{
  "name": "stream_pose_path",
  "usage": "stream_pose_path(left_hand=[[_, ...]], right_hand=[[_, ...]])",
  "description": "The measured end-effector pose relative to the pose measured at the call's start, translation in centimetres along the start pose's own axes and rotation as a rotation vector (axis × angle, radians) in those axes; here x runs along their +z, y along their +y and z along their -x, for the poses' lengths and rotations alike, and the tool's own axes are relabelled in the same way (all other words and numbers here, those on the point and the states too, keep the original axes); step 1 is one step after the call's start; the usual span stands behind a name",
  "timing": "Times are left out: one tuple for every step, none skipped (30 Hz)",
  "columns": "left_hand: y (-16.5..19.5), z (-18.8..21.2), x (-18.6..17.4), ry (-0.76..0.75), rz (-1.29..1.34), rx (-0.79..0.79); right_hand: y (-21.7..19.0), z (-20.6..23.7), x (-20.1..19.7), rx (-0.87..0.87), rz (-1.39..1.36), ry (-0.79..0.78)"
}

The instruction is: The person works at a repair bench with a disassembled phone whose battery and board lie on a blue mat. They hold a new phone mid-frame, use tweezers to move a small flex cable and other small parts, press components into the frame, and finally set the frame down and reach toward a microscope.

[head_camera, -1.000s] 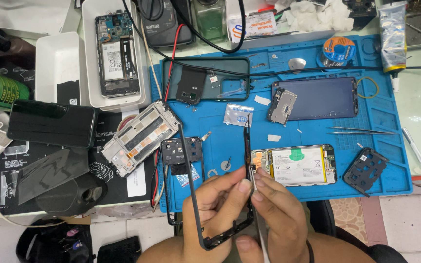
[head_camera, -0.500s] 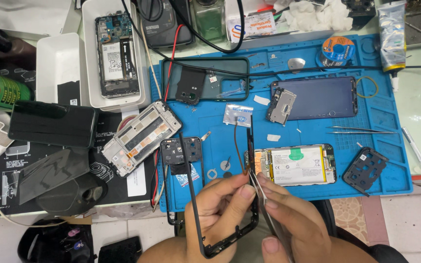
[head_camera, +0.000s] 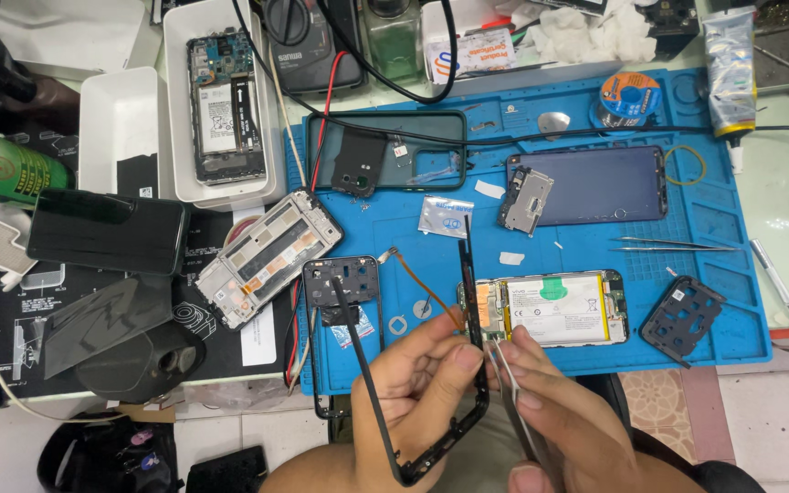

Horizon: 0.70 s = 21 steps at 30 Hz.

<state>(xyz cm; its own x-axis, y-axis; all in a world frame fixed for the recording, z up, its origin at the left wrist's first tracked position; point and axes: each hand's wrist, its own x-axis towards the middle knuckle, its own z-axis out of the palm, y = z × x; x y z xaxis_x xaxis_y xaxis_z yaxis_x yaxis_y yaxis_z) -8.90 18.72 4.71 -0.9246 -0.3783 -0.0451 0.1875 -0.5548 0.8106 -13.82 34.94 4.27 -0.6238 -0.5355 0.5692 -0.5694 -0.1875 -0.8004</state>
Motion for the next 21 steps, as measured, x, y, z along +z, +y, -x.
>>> stream_pose_path(left_hand=[[-0.1, 0.0, -0.2, -0.012, -0.016, -0.007], [-0.2, 0.0, -0.3, -0.023, -0.032, -0.017], [-0.2, 0.0, -0.4, -0.036, -0.049, -0.027], [-0.3, 0.0, -0.4, -0.037, -0.037, -0.037], [-0.2, 0.0, -0.3, -0.039, -0.025, -0.045], [0.0, -0.1, -0.2, -0.039, -0.013, -0.054], [0.3, -0.2, -0.2, -0.079, -0.011, -0.097], [0.7, -0.4, -0.3, -0.120, -0.008, -0.140], [1.1, -0.6, -0.3, -0.163, -0.005, -0.182], [1.4, -0.8, -0.3, -0.170, 0.010, -0.180], [1.6, -0.9, -0.3, -0.173, 0.024, -0.177], [1.7, -0.9, -0.3, -0.176, 0.038, -0.173], [1.7, -0.9, -0.4, -0.174, 0.039, -0.180], [1.7, -0.9, -0.5, -0.174, 0.041, -0.186], [1.6, -0.9, -0.6, -0.174, 0.042, -0.191], [1.6, -0.9, -0.7, -0.175, 0.049, -0.192], [1.6, -0.9, -0.9, -0.176, 0.057, -0.193], [1.6, -0.9, -1.0, -0.177, 0.064, -0.195], [1.7, -0.9, -1.1, -0.189, 0.051, -0.208], [1.8, -1.0, -1.2, -0.200, 0.037, -0.222], [2.0, -1.0, -1.3, -0.211, 0.023, -0.236]], right_hand=[[-0.2, -0.1, -0.1, 0.006, 0.001, -0.028], [-0.5, -0.2, 0.2, 0.034, -0.009, 0.024], [-0.8, -0.2, 0.4, 0.063, -0.019, 0.078], [-1.0, -0.2, 0.4, 0.089, -0.029, 0.129], [-1.0, -0.3, 0.3, 0.080, -0.003, 0.097], [-0.9, -0.3, 0.0, 0.072, 0.022, 0.066], [-0.8, -0.2, -0.4, 0.068, 0.048, 0.035], [-0.6, -0.2, -0.9, 0.064, 0.074, -0.018], [-0.3, -0.2, -1.4, 0.058, 0.102, -0.070], [-0.1, -0.2, -1.8, 0.054, 0.130, -0.122], [-0.1, -0.1, -2.0, 0.062, 0.140, -0.124], [0.0, -0.1, -2.2, 0.071, 0.150, -0.126], [-0.1, -0.1, -2.3, 0.079, 0.160, -0.128], [-0.2, -0.1, -2.2, 0.084, 0.164, -0.148], [-0.3, -0.2, -2.3, 0.087, 0.169, -0.168], [-0.5, -0.3, -2.2, 0.092, 0.173, -0.188], [-0.7, -0.4, -2.0, 0.111, 0.181, -0.155], [-1.0, -0.5, -1.9, 0.130, 0.190, -0.121], [-1.3, -0.6, -1.9, 0.150, 0.199, -0.088], [-1.5, -0.7, -1.9, 0.156, 0.190, -0.102], [-1.6, -0.9, -2.0, 0.161, 0.181, -0.117]])
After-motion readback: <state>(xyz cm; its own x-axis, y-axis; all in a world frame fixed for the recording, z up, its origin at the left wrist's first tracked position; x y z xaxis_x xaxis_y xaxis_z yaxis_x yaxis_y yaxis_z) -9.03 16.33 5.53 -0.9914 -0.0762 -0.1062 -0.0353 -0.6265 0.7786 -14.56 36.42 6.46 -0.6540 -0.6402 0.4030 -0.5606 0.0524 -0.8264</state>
